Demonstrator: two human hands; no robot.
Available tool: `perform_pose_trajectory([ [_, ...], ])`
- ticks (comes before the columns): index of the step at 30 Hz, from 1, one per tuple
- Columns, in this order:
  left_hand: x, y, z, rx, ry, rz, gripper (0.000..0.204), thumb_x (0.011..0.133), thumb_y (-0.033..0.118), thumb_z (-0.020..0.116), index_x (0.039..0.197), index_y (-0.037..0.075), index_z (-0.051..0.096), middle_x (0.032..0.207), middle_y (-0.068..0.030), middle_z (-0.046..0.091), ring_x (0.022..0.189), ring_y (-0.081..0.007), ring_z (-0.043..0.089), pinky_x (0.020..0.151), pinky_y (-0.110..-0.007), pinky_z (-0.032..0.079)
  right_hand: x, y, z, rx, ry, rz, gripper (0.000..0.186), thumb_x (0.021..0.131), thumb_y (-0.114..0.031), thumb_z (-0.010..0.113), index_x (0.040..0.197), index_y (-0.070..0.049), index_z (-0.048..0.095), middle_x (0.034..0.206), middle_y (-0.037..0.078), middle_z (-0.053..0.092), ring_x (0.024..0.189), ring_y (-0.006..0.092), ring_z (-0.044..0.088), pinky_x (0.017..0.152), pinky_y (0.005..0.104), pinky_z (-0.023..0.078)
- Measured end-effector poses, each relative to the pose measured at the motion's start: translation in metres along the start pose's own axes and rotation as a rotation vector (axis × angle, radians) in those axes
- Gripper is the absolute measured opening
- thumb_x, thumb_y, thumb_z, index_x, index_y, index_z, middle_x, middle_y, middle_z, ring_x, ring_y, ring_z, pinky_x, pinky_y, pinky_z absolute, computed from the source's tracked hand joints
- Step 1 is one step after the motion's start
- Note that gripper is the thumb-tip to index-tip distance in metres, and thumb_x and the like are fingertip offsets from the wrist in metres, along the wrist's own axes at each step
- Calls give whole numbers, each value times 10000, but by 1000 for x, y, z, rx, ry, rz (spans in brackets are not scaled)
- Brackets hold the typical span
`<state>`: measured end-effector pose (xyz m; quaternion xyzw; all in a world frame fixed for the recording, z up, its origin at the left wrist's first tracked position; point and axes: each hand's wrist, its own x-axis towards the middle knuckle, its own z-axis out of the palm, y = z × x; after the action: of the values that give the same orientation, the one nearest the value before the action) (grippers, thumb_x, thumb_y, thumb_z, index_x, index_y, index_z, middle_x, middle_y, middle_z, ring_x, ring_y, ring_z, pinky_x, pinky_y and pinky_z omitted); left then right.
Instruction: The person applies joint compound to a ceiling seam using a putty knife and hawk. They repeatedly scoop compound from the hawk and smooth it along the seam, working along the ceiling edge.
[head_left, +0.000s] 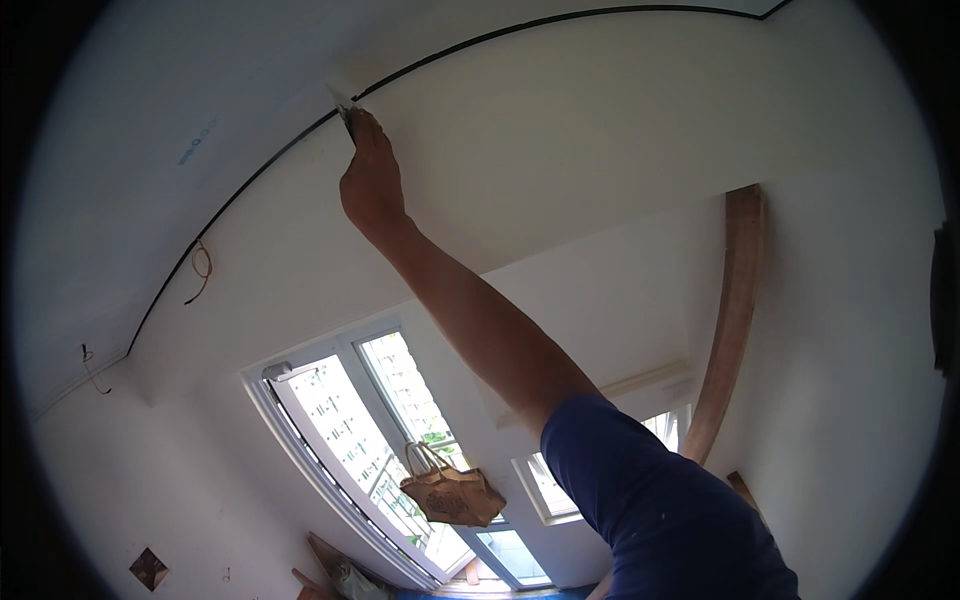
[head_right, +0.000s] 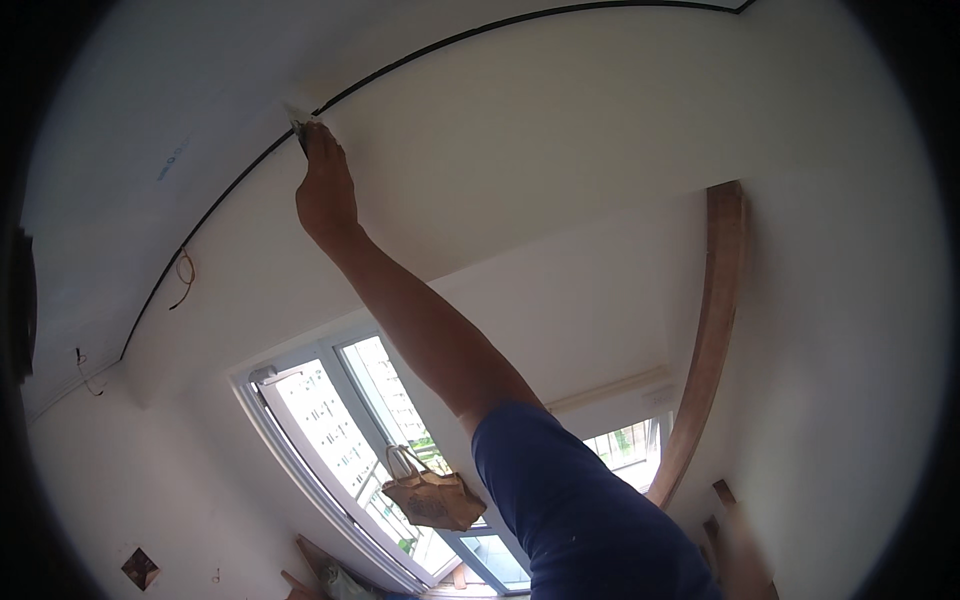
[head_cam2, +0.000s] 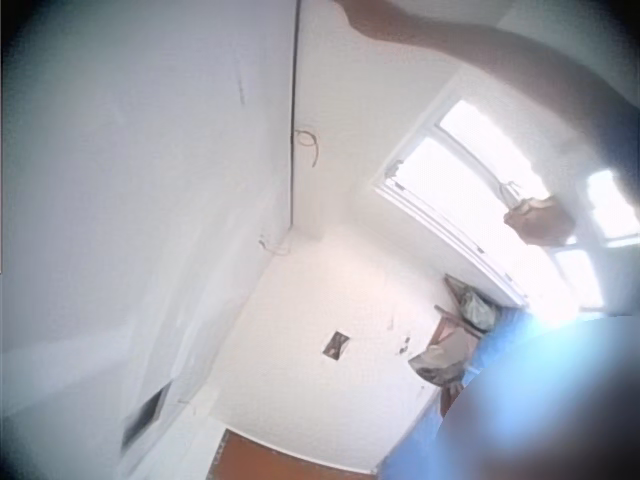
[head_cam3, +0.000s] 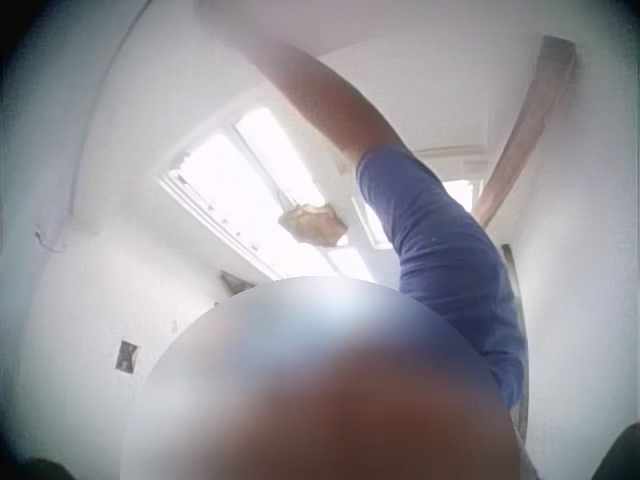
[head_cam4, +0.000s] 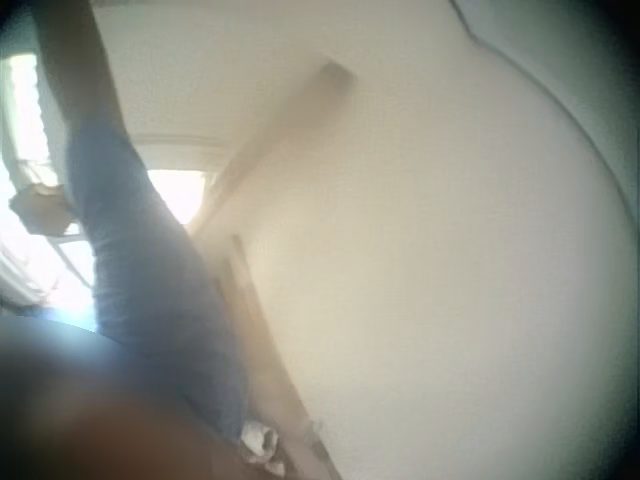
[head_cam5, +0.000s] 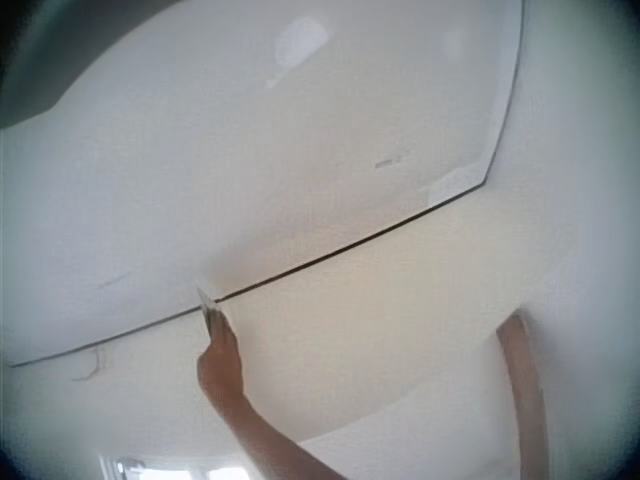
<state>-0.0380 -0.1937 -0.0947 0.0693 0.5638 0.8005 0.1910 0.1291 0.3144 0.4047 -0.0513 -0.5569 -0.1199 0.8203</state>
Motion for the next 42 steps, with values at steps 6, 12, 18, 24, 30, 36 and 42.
perform_pose_trajectory([
  [6, 30, -19, 10, -140, -20, -56, 306, 984, 148, 688, 1276, 134, 600, 1037, -21, 673, 890, -119, 645, 744, -305, 600, 77, 41, -147, -183, 422, -170, 478, 1019, 69, 398, 1495, 108, 401, 1478, 303, 501, 1380, 435, 509, 1161, 457, 440],
  [12, 27, -16, 31, -122, -27, -46, 305, 980, 128, 693, 1266, 94, 593, 1001, -46, 687, 890, -149, 659, 777, -323, 612, 146, 84, -227, -322, 579, -239, 518, 985, 91, 447, 1498, 128, 384, 1474, 337, 469, 1390, 462, 483, 1170, 457, 429],
  [18, 8, -6, 34, -83, -95, -8, 254, 999, 117, 664, 1246, 117, 605, 909, -11, 652, 806, -98, 628, 757, -295, 600, 157, 101, -188, -277, 561, -258, 591, 918, 49, 539, 1498, 43, 426, 1464, 309, 491, 1343, 471, 498, 1142, 474, 430],
  [24, -6, -8, 6, -159, 23, -22, 145, 1021, 144, 636, 1164, 136, 612, 879, 24, 629, 709, -61, 588, 690, -247, 568, 102, 59, -70, -124, 467, -185, 657, 877, 165, 469, 1519, 140, 336, 1483, 359, 408, 1359, 504, 435, 1175, 510, 385],
  [30, -29, -2, -18, -51, 165, 14, 131, 1007, 213, 666, 1117, 169, 609, 839, 32, 611, 703, -88, 617, 536, -229, 494, 44, 11, 47, -16, 313, -85, 737, 855, 205, 452, 1561, 117, 261, 1568, 341, 264, 1443, 503, 330, 1225, 524, 344],
  [36, -38, -6, -29, -14, 220, 1, 203, 995, 231, 683, 1162, 166, 587, 829, 15, 596, 727, -121, 650, 471, -225, 452, 3, -13, 110, 58, 129, 85, 734, 868, 206, 443, 1567, 94, 249, 1583, 327, 256, 1471, 498, 307, 1226, 508, 371],
  [42, -7, -18, -17, -153, 10, -47, 374, 1022, 195, 651, 1357, 119, 504, 983, -80, 646, 765, -143, 661, 508, -201, 477, -57, -22, 62, 110, -101, 104, 583, 967, 119, 400, 1542, 51, 334, 1520, 290, 437, 1431, 440, 429, 1209, 473, 396],
])
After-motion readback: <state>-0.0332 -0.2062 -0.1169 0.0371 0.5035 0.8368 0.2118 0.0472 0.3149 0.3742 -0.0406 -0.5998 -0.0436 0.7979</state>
